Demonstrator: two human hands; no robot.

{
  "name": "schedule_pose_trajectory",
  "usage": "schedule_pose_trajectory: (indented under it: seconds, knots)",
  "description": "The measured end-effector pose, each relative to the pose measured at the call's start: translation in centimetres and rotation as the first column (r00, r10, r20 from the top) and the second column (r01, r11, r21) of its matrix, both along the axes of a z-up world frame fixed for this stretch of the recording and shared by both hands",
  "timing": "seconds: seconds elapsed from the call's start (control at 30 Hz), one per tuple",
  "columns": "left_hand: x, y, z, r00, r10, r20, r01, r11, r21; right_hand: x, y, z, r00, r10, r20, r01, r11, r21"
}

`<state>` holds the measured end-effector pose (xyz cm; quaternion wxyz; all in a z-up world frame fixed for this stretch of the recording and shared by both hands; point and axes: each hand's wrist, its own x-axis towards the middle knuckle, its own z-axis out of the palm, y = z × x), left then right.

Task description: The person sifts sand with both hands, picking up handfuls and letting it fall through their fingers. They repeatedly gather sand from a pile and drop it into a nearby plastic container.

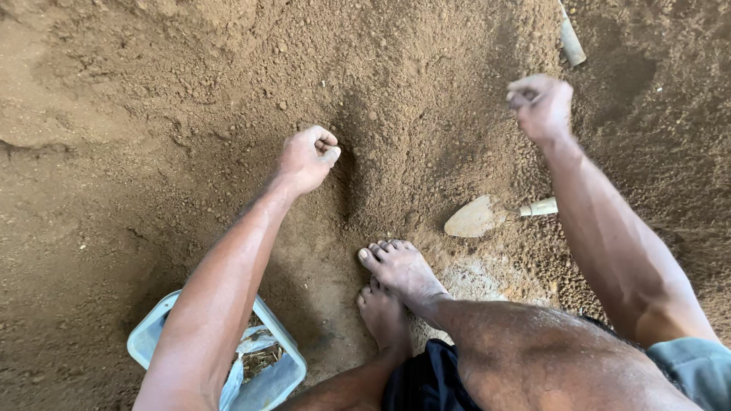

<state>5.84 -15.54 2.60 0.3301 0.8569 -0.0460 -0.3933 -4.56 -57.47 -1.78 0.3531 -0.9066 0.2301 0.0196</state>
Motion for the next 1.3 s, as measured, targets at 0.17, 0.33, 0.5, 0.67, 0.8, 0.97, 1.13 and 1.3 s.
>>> schedule_pose_trajectory:
  seconds: [0.17, 0.33, 0.5, 0.67, 0.8, 0.97, 1.13, 1.3]
  knots:
    - [0.1, -0.9, 0.6, 0.999, -0.036, 0.014, 0.036, 0.999, -0.014, -2.1, 0.4, -4.4, 0.963, 0.26, -0.073, -0.269, 0.9, -0.342]
    - [0.3, -0.9, -1.1, 0.998, -0.037, 0.041, 0.036, 0.999, 0.006, -2.0, -0.2, -6.0, 0.945, 0.326, 0.03, -0.288, 0.87, -0.401]
    - [0.1, 1.2, -4.1, 0.96, 0.0, 0.28, 0.044, 0.988, -0.149, -0.9, 3.2, -4.7, 0.858, 0.502, 0.103, -0.385, 0.765, -0.516]
    - [1.9, 4.8, -3.6, 0.912, 0.141, 0.385, -0.073, 0.98, -0.185, -0.9, 13.8, -0.1, 0.952, 0.249, 0.18, -0.284, 0.935, 0.212]
    - [3.0, 8.4, -0.3, 0.889, 0.264, 0.373, -0.204, 0.96, -0.193, -2.7, 26.1, 5.6, 0.827, 0.558, 0.073, -0.516, 0.7, 0.493]
    - [1.7, 11.6, 3.1, 0.917, 0.322, 0.236, -0.328, 0.945, -0.014, -7.5, 36.4, 8.7, 0.492, 0.803, 0.338, -0.666, 0.097, 0.739]
    - [-0.1, 14.9, 2.2, 0.904, 0.27, 0.332, -0.299, 0.954, 0.038, -9.9, 32.5, 3.1, 0.2, 0.841, 0.503, -0.972, 0.106, 0.21]
    - [-1.2, 14.0, 0.0, 0.927, 0.307, 0.215, -0.331, 0.94, 0.084, -7.8, 28.1, -1.5, 0.201, 0.97, 0.134, -0.979, 0.203, 0.003]
